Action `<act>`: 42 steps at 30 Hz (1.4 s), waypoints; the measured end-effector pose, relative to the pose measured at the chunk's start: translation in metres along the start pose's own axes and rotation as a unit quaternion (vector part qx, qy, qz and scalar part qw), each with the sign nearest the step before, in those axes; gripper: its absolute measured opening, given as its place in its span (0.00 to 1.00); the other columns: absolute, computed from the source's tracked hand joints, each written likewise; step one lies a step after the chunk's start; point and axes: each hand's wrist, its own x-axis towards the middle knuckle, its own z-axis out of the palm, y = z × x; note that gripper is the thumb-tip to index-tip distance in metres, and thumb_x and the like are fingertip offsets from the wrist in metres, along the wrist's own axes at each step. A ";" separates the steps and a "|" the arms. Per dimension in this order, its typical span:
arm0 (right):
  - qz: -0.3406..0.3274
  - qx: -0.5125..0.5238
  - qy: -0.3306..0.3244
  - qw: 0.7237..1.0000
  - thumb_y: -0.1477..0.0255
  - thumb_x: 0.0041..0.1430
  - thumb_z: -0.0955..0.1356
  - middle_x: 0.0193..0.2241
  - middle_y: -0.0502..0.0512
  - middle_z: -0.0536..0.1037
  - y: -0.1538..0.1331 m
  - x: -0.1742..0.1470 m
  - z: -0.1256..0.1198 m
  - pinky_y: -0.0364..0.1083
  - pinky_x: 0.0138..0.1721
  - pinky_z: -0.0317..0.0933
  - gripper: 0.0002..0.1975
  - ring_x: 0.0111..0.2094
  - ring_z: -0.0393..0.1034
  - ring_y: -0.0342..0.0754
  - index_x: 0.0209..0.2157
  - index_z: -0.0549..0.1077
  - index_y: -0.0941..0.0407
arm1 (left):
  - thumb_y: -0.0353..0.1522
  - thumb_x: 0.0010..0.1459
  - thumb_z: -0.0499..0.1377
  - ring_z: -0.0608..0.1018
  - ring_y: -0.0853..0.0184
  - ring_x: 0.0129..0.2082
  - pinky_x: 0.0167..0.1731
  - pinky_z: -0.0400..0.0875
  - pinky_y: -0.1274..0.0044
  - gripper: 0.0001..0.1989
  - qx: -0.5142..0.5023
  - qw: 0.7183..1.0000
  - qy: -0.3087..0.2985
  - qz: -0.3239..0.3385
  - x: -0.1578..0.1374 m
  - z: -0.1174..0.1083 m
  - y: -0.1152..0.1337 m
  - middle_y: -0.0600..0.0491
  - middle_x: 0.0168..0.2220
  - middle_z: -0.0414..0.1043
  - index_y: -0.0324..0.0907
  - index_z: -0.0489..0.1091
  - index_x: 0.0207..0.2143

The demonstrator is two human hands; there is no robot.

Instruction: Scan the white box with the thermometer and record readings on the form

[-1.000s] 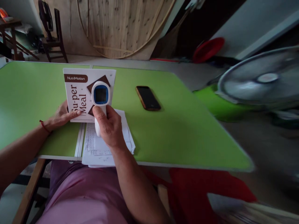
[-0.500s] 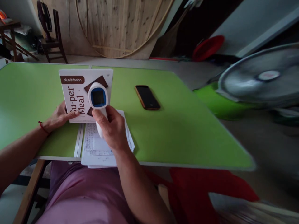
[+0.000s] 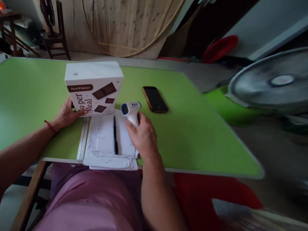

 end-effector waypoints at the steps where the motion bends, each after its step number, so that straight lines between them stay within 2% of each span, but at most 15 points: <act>1: -0.006 -0.035 -0.008 0.999 0.55 0.56 0.70 0.45 0.70 0.83 0.004 -0.001 0.005 0.59 0.45 0.70 0.30 0.45 0.77 0.64 0.53 0.77 0.60 | 0.44 0.53 0.74 0.75 0.44 0.60 0.54 0.78 0.54 0.37 0.017 1.000 0.003 -0.006 0.000 0.000 0.001 0.40 0.58 0.72 0.42 0.65 0.59; 5: -0.048 -0.115 -0.008 0.992 0.56 0.61 0.67 0.42 0.69 0.82 0.010 -0.003 0.013 0.59 0.46 0.70 0.26 0.44 0.76 0.64 0.52 0.76 0.60 | 0.41 0.53 0.74 0.77 0.49 0.57 0.45 0.83 0.63 0.37 0.025 0.999 0.012 -0.018 -0.002 -0.002 0.003 0.40 0.57 0.72 0.43 0.65 0.61; 8: -0.100 -0.140 0.043 0.984 0.57 0.61 0.68 0.42 0.70 0.79 0.003 -0.007 0.007 0.61 0.48 0.69 0.24 0.46 0.74 0.65 0.50 0.77 0.60 | 0.39 0.54 0.73 0.76 0.50 0.58 0.46 0.82 0.64 0.37 0.023 1.000 -0.003 -0.021 -0.003 -0.004 0.005 0.40 0.58 0.71 0.42 0.64 0.62; 10: -0.132 -0.120 0.053 0.983 0.57 0.63 0.68 0.40 0.67 0.79 -0.006 -0.014 0.003 0.59 0.47 0.70 0.21 0.43 0.74 0.62 0.48 0.78 0.58 | 0.37 0.54 0.72 0.76 0.49 0.59 0.49 0.82 0.62 0.37 0.046 0.998 -0.016 -0.027 -0.003 -0.005 0.008 0.40 0.59 0.71 0.41 0.64 0.63; 13: -0.152 -0.082 -0.033 0.984 0.56 0.66 0.67 0.31 0.58 0.78 -0.019 -0.028 0.003 0.52 0.37 0.69 0.18 0.32 0.73 0.54 0.44 0.78 0.55 | 0.36 0.52 0.73 0.75 0.47 0.60 0.57 0.77 0.58 0.39 0.102 0.993 -0.031 -0.042 -0.003 -0.008 0.012 0.40 0.59 0.72 0.40 0.64 0.63; 16: -0.167 -0.094 -0.089 0.977 0.57 0.65 0.68 0.30 0.57 0.78 -0.024 -0.039 0.008 0.52 0.35 0.67 0.17 0.32 0.74 0.54 0.44 0.79 0.56 | 0.37 0.52 0.73 0.75 0.47 0.59 0.59 0.74 0.56 0.37 0.137 0.988 -0.047 -0.061 -0.003 -0.011 0.015 0.40 0.57 0.73 0.40 0.66 0.62; 23: -0.186 -0.118 -0.099 0.970 0.61 0.63 0.68 0.37 0.61 0.80 -0.011 -0.035 0.006 0.53 0.36 0.69 0.18 0.34 0.74 0.55 0.48 0.79 0.57 | 0.37 0.53 0.72 0.79 0.53 0.52 0.55 0.76 0.63 0.35 0.136 0.986 -0.046 -0.080 -0.001 -0.009 0.016 0.43 0.54 0.76 0.40 0.68 0.62; 28: -0.187 -0.092 -0.097 0.973 0.65 0.61 0.68 0.33 0.58 0.80 -0.007 -0.026 0.002 0.51 0.33 0.68 0.18 0.30 0.72 0.53 0.50 0.80 0.55 | 0.37 0.55 0.70 0.79 0.53 0.54 0.56 0.76 0.62 0.35 0.131 0.987 -0.048 -0.075 -0.001 -0.007 0.018 0.42 0.58 0.75 0.40 0.66 0.63; 31: -0.186 -0.011 -0.111 0.976 0.70 0.60 0.65 0.30 0.55 0.80 -0.012 -0.026 -0.003 0.50 0.33 0.68 0.21 0.27 0.71 0.50 0.53 0.80 0.55 | 0.41 0.57 0.68 0.74 0.46 0.60 0.62 0.70 0.55 0.36 0.191 0.975 -0.061 -0.095 -0.002 -0.007 0.022 0.38 0.61 0.73 0.39 0.65 0.64; 34: -0.137 0.138 -0.131 0.972 0.70 0.63 0.65 0.31 0.52 0.80 -0.020 -0.030 -0.012 0.48 0.33 0.70 0.19 0.27 0.71 0.47 0.51 0.81 0.52 | 0.49 0.53 0.70 0.68 0.38 0.66 0.66 0.62 0.49 0.46 0.264 0.951 -0.092 -0.134 -0.005 -0.007 0.029 0.31 0.67 0.65 0.34 0.61 0.67; 37: -0.087 0.285 -0.144 0.944 0.67 0.64 0.68 0.34 0.51 0.81 -0.026 -0.034 -0.016 0.47 0.34 0.72 0.15 0.32 0.75 0.47 0.50 0.80 0.50 | 0.56 0.48 0.70 0.61 0.34 0.70 0.69 0.55 0.47 0.59 0.300 0.934 -0.131 -0.141 -0.009 -0.005 0.036 0.27 0.72 0.54 0.31 0.55 0.71; 39: -0.077 0.359 -0.147 0.919 0.65 0.59 0.74 0.34 0.50 0.79 -0.029 -0.035 -0.015 0.47 0.35 0.72 0.17 0.34 0.75 0.47 0.51 0.78 0.49 | 0.61 0.47 0.68 0.56 0.33 0.73 0.71 0.49 0.47 0.64 0.313 0.928 -0.152 -0.134 -0.011 -0.003 0.039 0.26 0.74 0.48 0.30 0.52 0.73; 41: -0.068 0.391 -0.133 0.908 0.62 0.55 0.78 0.29 0.47 0.75 -0.030 -0.038 -0.010 0.46 0.34 0.72 0.16 0.30 0.73 0.45 0.44 0.77 0.49 | 0.64 0.48 0.66 0.53 0.33 0.74 0.72 0.45 0.49 0.66 0.322 0.923 -0.167 -0.127 -0.013 -0.002 0.039 0.25 0.75 0.46 0.29 0.51 0.74; 42: -0.062 0.394 -0.125 0.909 0.59 0.56 0.78 0.26 0.46 0.73 -0.031 -0.040 -0.008 0.45 0.33 0.71 0.14 0.28 0.71 0.44 0.39 0.76 0.50 | 0.65 0.49 0.65 0.52 0.33 0.75 0.73 0.44 0.49 0.66 0.325 0.922 -0.171 -0.124 -0.013 -0.002 0.040 0.25 0.75 0.45 0.28 0.50 0.74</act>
